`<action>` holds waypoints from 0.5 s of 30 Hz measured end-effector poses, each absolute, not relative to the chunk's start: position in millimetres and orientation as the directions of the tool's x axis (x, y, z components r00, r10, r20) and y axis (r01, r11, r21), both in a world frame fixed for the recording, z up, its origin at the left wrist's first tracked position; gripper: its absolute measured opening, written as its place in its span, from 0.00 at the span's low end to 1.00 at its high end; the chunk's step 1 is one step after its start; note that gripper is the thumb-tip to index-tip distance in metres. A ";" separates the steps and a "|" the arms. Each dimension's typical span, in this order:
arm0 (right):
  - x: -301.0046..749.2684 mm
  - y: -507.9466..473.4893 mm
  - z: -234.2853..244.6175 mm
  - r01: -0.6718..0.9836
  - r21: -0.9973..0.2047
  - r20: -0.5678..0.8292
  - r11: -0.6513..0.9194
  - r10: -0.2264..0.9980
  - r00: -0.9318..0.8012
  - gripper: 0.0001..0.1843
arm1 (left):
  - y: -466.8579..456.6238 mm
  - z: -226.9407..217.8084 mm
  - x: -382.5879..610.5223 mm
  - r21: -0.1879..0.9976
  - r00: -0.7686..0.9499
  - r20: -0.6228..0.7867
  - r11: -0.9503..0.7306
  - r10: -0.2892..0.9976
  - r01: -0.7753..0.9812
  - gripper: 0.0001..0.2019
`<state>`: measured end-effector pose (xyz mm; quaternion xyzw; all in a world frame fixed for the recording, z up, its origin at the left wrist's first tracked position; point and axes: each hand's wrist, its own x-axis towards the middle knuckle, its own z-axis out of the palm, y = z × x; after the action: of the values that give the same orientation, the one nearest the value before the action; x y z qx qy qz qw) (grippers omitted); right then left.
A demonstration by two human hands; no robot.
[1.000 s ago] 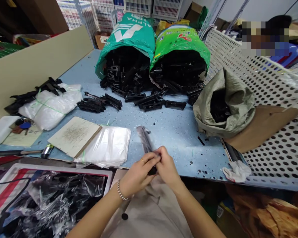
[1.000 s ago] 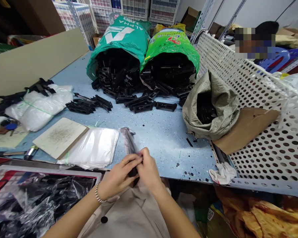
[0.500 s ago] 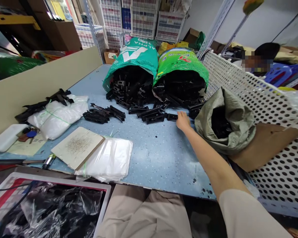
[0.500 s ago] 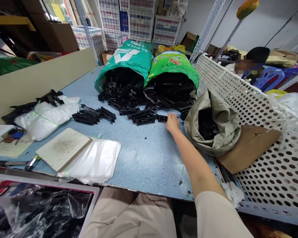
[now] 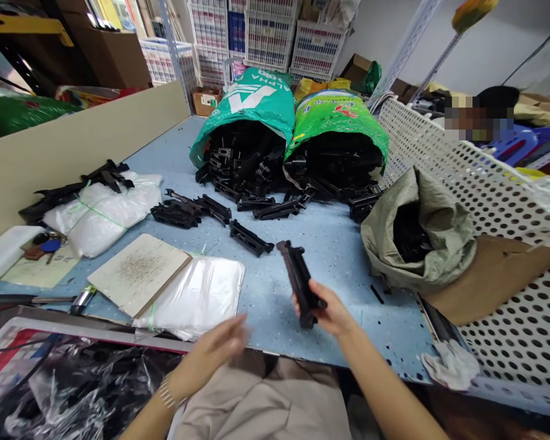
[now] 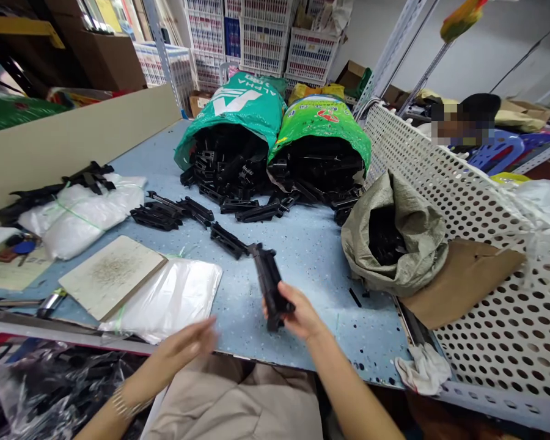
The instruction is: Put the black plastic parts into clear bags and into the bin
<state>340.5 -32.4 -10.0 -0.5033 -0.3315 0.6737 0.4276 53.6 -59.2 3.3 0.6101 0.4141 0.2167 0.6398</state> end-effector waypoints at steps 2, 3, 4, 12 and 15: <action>311.5 -62.9 -9.3 -0.321 -0.818 -0.429 -0.477 0.878 -0.212 0.29 | -39.9 5.5 103.4 0.996 0.525 -0.090 0.087 0.846 0.031 0.30; 302.8 -72.3 -6.7 -0.276 -0.845 -0.420 -0.458 0.888 -0.189 0.30 | -34.2 8.4 124.2 0.998 0.500 -0.065 0.070 0.864 0.010 0.29; 298.5 -77.6 -3.0 -0.190 -0.894 -0.386 -0.405 0.913 -0.129 0.31 | -31.2 11.8 140.8 0.999 0.477 -0.047 0.050 0.878 0.007 0.29; 320.1 -39.9 14.7 0.619 -0.785 0.202 0.023 0.954 0.221 0.20 | -42.6 14.3 169.8 0.993 0.441 -0.064 0.012 0.895 0.120 0.29; 312.4 -35.5 5.6 0.531 -0.845 0.024 -0.054 0.990 0.140 0.24 | -33.0 4.5 169.4 0.987 0.317 -0.102 0.056 0.943 0.152 0.28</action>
<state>312.4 -35.5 5.6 -0.6572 -0.5787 0.3087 0.3714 169.4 -33.0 4.5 0.5888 0.4650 0.3541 0.5583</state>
